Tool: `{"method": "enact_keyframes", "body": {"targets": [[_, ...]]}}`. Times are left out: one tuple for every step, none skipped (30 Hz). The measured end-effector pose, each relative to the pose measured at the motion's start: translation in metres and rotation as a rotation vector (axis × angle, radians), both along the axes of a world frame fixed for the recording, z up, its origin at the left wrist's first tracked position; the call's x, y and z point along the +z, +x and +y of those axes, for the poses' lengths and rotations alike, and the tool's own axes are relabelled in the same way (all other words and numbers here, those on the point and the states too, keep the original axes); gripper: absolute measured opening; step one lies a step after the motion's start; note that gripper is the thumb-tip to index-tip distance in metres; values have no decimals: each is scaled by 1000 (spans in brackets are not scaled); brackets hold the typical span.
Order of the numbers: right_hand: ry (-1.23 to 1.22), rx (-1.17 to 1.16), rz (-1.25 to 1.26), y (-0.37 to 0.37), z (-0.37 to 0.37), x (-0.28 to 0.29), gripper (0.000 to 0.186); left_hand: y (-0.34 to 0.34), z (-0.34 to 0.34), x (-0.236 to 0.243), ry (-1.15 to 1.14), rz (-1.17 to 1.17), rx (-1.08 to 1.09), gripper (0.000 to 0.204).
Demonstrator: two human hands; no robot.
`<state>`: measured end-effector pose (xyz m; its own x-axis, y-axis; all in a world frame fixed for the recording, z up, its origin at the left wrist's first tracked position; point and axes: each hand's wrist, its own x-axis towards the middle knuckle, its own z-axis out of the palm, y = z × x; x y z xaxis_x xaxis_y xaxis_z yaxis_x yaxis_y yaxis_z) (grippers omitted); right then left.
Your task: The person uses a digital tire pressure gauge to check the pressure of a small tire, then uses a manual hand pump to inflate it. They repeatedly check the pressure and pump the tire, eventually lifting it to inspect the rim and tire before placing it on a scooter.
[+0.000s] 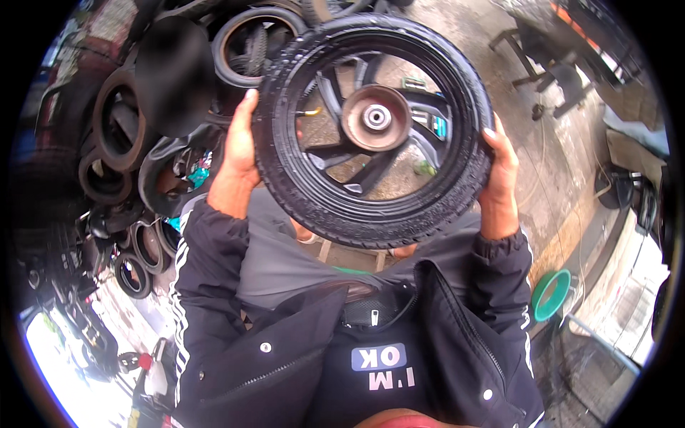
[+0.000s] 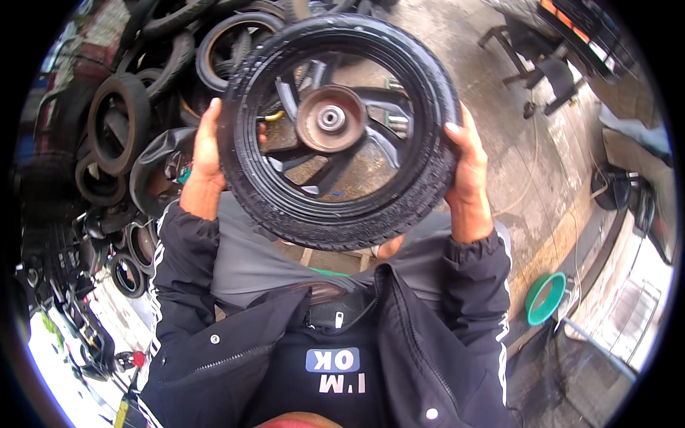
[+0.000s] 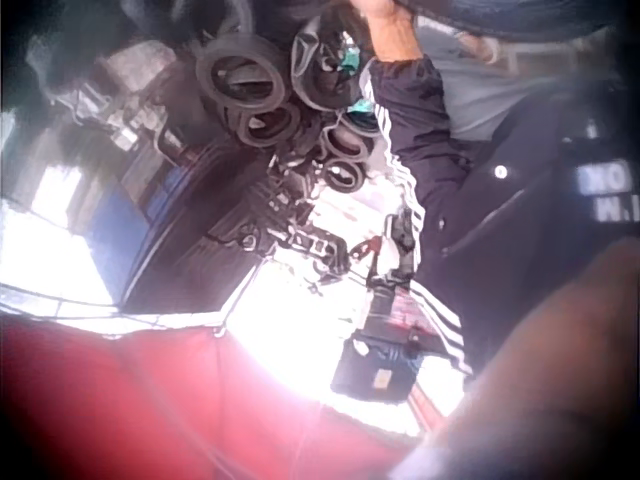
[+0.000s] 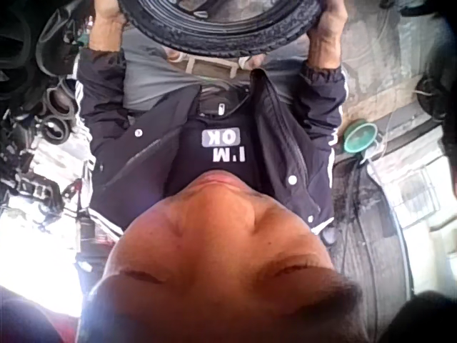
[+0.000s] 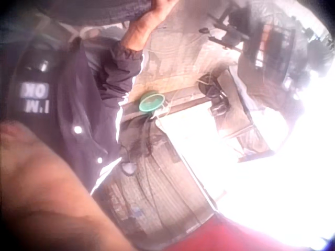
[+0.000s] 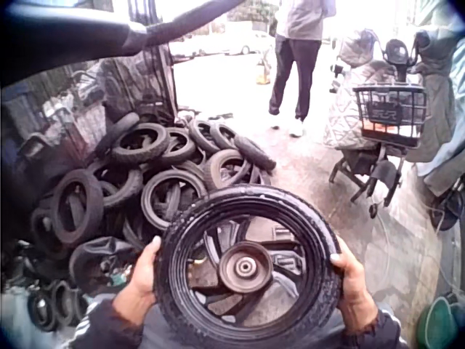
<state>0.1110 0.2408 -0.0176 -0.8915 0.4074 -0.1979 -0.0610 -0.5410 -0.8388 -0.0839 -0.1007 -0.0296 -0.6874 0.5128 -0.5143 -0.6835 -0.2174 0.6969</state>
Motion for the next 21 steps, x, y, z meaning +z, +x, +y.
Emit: {"method": "enact_keyframes", "body": {"targets": [[-20,-38,-3,-2,-4,3,65,1,-1,0,-1,18,-5,71],[-35,-25,-7,-5,-4,2,65,1,-1,2,14,16,15,70],[-37,-31,-8,-4,-2,1,64,1,-1,-1,18,10,12,70],[-40,-38,-10,-4,-1,-2,64,1,-1,-2,22,4,8,70],[-38,-28,-11,-4,-1,-4,63,1,-2,-1,-10,4,26,70],[-28,-22,-13,-3,1,-5,63,2,-1,-1,0,3,40,70],[-19,-16,-14,-3,1,-6,63,2,0,-1,10,2,53,70],[-20,-13,-13,-3,1,-5,62,2,0,-1,19,1,65,70],[-22,-10,-12,-3,0,-5,62,2,-1,-2,14,-1,69,69],[-24,-8,-11,-3,0,-4,62,2,-2,-2,16,7,64,69],[-23,-14,-11,-4,-1,-4,62,2,-4,-2,18,16,58,69],[-17,-24,-12,-4,-2,-4,62,2,-4,-3,26,24,48,69],[-11,-34,-12,-4,-2,-4,62,2,-3,-2,26,21,63,69],[-7,-27,-11,-4,-2,-3,63,2,-2,-2,26,19,77,69],[-8,-19,-9,-5,-2,-3,63,3,-2,-1,23,16,93,68],[-8,-11,-8,-4,-1,-4,64,3,-1,0,26,9,100,68],[-7,21,-10,-2,1,-5,65,3,0,0,29,3,108,68],[-13,16,-1,-2,1,-5,65,3,0,0,32,-2,114,68],[-19,11,7,-3,0,-5,65,3,-1,0,30,0,104,68],[-25,7,16,-3,0,-6,65,3,-2,0,28,7,105,68],[-32,11,24,-3,1,-8,66,3,-2,1,28,14,106,68]]}}
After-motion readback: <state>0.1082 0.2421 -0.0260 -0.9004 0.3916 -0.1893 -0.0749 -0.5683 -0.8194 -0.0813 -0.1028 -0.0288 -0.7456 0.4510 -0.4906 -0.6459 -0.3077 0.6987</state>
